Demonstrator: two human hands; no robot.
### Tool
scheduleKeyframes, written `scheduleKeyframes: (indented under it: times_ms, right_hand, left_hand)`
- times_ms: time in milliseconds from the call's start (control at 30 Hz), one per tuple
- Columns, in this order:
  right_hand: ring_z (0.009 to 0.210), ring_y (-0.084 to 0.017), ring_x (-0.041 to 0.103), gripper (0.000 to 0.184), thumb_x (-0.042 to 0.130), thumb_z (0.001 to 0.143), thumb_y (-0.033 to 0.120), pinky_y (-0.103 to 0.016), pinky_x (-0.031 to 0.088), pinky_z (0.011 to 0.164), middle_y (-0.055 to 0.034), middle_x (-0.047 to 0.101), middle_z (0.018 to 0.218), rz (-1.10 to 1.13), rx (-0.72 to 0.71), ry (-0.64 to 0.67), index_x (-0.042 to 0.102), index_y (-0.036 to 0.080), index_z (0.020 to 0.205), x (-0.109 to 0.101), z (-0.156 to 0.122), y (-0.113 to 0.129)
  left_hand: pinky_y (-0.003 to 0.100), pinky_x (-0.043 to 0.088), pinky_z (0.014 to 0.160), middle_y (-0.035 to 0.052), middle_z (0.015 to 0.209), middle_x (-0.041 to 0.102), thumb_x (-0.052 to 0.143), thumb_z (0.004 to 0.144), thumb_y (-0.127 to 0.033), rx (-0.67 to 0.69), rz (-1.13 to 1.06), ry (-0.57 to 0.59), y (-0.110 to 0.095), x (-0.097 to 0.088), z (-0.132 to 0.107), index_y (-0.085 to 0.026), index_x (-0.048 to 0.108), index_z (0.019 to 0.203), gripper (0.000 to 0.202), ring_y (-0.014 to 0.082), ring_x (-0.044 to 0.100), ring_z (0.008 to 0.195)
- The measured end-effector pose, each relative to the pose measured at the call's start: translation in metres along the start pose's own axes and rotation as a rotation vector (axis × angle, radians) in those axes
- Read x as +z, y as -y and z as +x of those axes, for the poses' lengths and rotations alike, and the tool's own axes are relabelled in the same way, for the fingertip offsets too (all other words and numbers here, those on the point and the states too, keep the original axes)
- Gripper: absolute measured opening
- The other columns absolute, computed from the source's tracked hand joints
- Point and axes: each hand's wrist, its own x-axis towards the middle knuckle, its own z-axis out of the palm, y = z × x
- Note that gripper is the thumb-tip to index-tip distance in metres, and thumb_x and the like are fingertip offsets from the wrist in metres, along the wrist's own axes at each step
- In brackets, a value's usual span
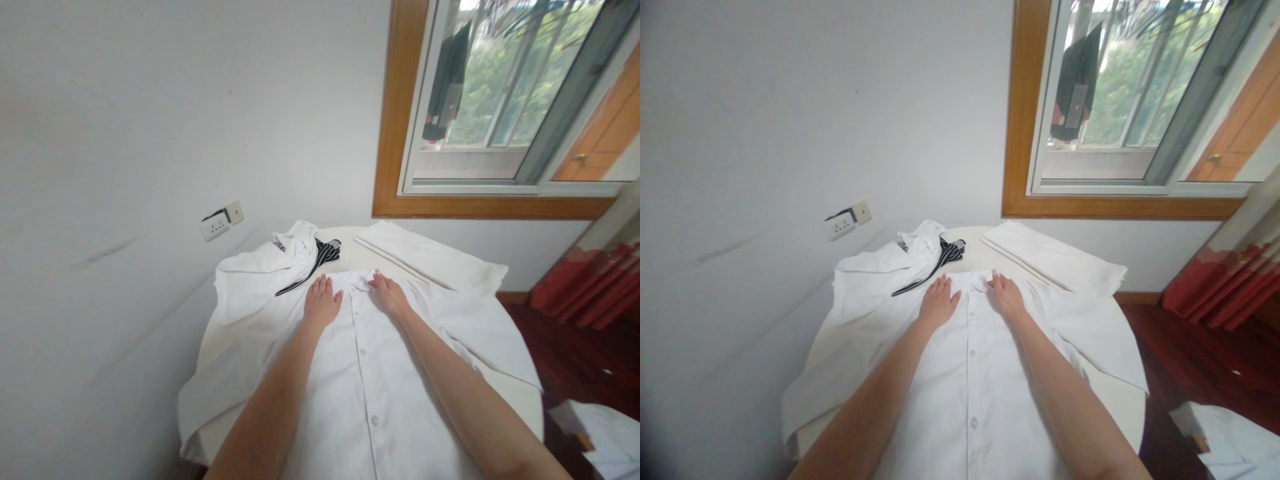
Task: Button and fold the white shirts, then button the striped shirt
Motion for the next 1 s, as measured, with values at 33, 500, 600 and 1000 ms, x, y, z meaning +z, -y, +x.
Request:
scheduleKeyframes:
  times_ms: [33,500,600,1000]
  right_hand:
    - [0.126,-0.019,0.049,0.055,0.016,0.101,0.04,-0.033,0.036,0.105,-0.0073,0.057,0.133,-0.026,-0.004,0.001,0.065,0.023,0.119,0.0,0.0,0.0]
    - [0.145,-0.027,0.012,0.064,0.035,0.09,0.062,-0.054,0.009,0.113,-0.007,0.021,0.157,-0.255,-0.06,0.063,0.038,0.028,0.144,0.0,-0.009,0.009]
    - [0.144,-0.026,0.016,0.056,0.035,0.093,0.054,-0.052,0.005,0.114,-0.0082,0.032,0.153,-0.26,-0.137,-0.106,0.047,0.025,0.139,-0.001,-0.013,0.02]
    - [0.144,-0.028,0.015,0.058,0.025,0.095,0.059,-0.057,0.011,0.111,-0.0102,0.022,0.156,-0.248,-0.165,0.123,0.036,0.032,0.145,0.014,-0.017,0.022]
  left_hand:
    - [0.041,0.03,0.112,0.018,0.147,0.039,0.032,0.095,-0.045,-0.002,-0.003,-0.007,0.0,0.0,0.0,-0.004,0.045,0.138,0.061,0.0289,0.037,0.136]
    - [0.045,0.028,0.113,0.0188,0.149,0.035,0.042,0.089,-0.054,-0.025,-0.056,-0.026,0.001,-0.001,-0.001,-0.006,0.044,0.138,0.068,0.0315,0.035,0.137]
    - [0.045,0.024,0.115,0.0137,0.151,0.034,0.046,0.089,-0.047,0.095,-0.049,-0.133,0.0,-0.008,-0.002,-0.014,0.044,0.139,0.061,0.0298,0.029,0.14]
    - [0.052,0.026,0.112,0.0049,0.149,0.039,0.034,0.095,-0.04,0.207,-0.072,0.018,-0.007,-0.001,-0.011,-0.031,0.045,0.139,0.046,0.0268,0.032,0.139]
